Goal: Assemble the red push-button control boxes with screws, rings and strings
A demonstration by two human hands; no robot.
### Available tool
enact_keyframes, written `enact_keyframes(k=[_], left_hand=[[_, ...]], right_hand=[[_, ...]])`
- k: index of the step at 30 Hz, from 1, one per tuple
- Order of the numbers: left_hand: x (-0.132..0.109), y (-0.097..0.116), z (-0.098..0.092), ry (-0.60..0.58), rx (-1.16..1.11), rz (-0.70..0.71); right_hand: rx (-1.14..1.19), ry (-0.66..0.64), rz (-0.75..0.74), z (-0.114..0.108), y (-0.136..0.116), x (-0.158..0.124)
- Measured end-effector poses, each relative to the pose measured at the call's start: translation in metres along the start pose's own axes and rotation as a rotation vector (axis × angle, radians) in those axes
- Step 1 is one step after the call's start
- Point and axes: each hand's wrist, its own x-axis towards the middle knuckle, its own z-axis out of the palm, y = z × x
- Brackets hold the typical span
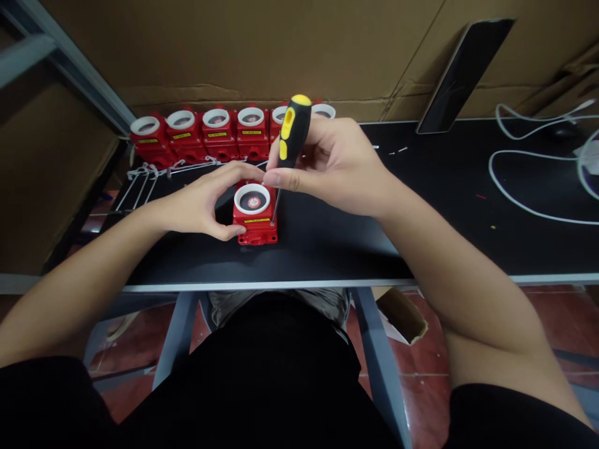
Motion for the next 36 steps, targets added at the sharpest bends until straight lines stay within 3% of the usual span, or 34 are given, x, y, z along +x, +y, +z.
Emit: enact_keyframes(k=[6, 9, 19, 36], left_hand=[[-0.001, 0.0, 0.001, 0.0, 0.014, -0.008], [-0.001, 0.0, 0.001, 0.001, 0.017, -0.005], [-0.001, -0.008, 0.003, 0.037, -0.007, 0.068], [-0.001, -0.01, 0.004, 0.039, 0.013, 0.06]], right_hand=[[0.051, -0.031, 0.033, -0.002, -0.01, -0.003], [0.063, 0.016, 0.054, -0.002, -0.013, -0.006], [-0.089, 0.05, -0.08, -0.003, -0.011, -0.012], [-0.211, 0.022, -0.033, -0.007, -0.024, -0.016]])
